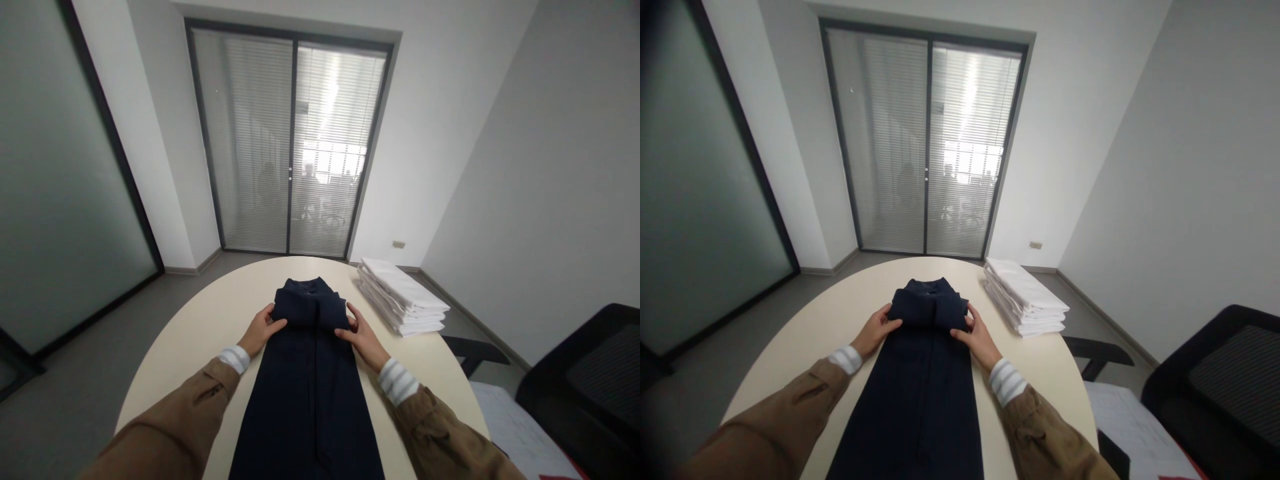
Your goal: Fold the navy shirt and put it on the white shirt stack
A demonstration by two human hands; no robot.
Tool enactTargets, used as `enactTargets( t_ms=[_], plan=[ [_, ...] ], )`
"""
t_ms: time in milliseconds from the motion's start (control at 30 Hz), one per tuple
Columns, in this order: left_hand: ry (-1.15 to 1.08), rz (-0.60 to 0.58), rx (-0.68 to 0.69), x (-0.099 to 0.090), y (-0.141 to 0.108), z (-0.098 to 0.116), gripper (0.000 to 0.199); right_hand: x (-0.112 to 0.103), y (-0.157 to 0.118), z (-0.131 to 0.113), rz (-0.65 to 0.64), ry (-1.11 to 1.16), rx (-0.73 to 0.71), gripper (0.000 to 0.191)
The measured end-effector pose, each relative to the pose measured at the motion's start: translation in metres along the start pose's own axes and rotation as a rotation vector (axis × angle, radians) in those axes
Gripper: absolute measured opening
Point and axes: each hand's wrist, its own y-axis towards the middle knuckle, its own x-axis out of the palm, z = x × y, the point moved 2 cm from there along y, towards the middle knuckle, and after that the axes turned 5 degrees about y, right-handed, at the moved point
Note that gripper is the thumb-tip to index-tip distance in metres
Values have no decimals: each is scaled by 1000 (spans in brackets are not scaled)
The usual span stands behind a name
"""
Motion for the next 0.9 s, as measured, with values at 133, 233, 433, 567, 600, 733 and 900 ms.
enactTargets(
  t_ms=[133,233,433,567,600,733,900],
  plan=[
    [-44,-55,-83,2,-15,2,53,-1,-8,2,-90,-6,122,59],
    [-76,-88,-152,3,-22,-1,63,-1,-9,0,-118,-85,101,47],
    [149,-151,41,-6,-29,10,57,-14,-14,-2,-91,-398,-79,52],
    [210,-332,153,-16,-37,23,63,-24,-24,1,-249,-502,-107,53],
    [174,-397,145,-17,-40,24,65,-24,-26,0,-328,-477,-93,57],
    [122,-355,78,-25,-52,19,67,-23,-31,-8,-439,-379,-57,80],
    [179,-240,-42,-21,-52,14,73,-18,-35,-23,-503,-454,-95,51]
  ],
)
